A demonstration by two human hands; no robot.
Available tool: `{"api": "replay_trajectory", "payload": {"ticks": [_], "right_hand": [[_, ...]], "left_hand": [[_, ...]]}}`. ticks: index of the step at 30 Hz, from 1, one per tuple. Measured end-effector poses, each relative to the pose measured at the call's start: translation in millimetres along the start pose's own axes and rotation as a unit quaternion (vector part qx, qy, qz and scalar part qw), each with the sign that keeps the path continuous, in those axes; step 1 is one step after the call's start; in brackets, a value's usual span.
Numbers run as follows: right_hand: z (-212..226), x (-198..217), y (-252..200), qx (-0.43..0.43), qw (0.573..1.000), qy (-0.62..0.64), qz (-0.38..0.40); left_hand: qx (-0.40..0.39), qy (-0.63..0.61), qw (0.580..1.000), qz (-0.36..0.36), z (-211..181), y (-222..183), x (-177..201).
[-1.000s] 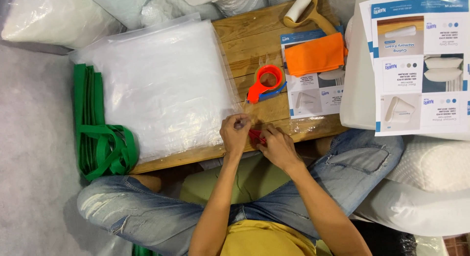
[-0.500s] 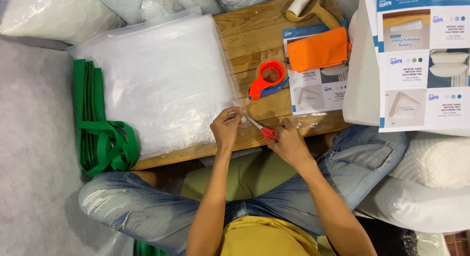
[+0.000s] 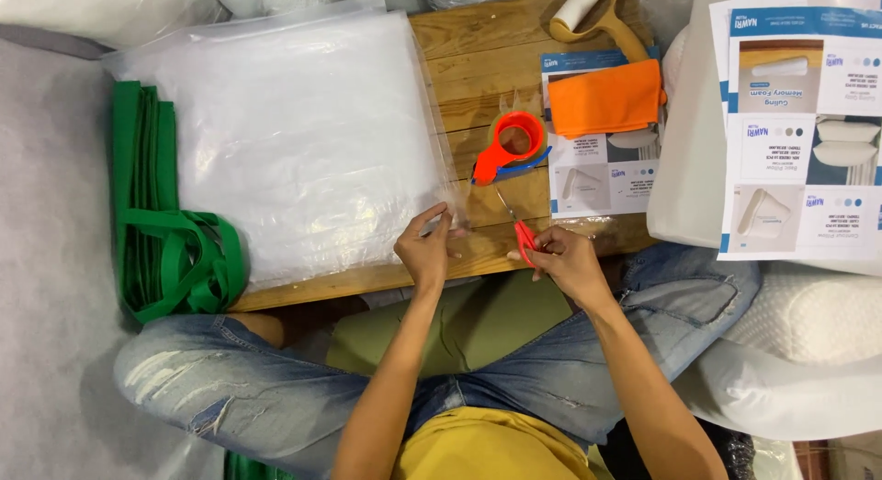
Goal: The person prepares packaging materials by cutting a piece of clear plastic film using scissors and then applying tape from a tape dispenser to a small item.
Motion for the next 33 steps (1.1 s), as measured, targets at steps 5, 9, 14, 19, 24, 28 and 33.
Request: {"api": "replay_trajectory", "payload": {"ticks": [5, 9, 14, 19, 24, 28, 33], "right_hand": [[16, -15, -6, -0.124, 0.983, 0.113, 0.078], [39, -18, -4, -0.175, 0.966, 0.089, 0.166], [36, -18, 14, -0.187, 0.951, 0.02, 0.245], [26, -16, 27, -0.192, 0.942, 0.023, 0.276], [19, -15, 31, -0.195, 0.938, 0.03, 0.285], [21, -15, 36, -0.186, 0.937, 0.043, 0.293], [23, -15, 44, -0.182, 0.934, 0.051, 0.302]], "left_hand": [[-0.02, -0.01, 1.0, -0.004, 34, 14, 10], [-0.116, 0.045, 0.992, 0.026, 40, 15, 18], [-0.089, 0.016, 0.995, 0.03, 37, 19, 21], [-0.001, -0.077, 0.996, 0.034, 38, 24, 19], [0.052, -0.176, 0.982, 0.052, 37, 27, 20], [0.062, -0.186, 0.979, 0.05, 28, 23, 19], [0.025, -0.161, 0.986, 0.043, 39, 25, 17]]}}
Point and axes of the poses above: each hand's wrist, its own y-axis towards the middle knuckle, its own x-axis out of the back of the hand, z = x × y, the point moved 1 cm from there along y, towards the middle knuckle, and after that the axes turned 5 degrees about z, right-handed, at the moved point
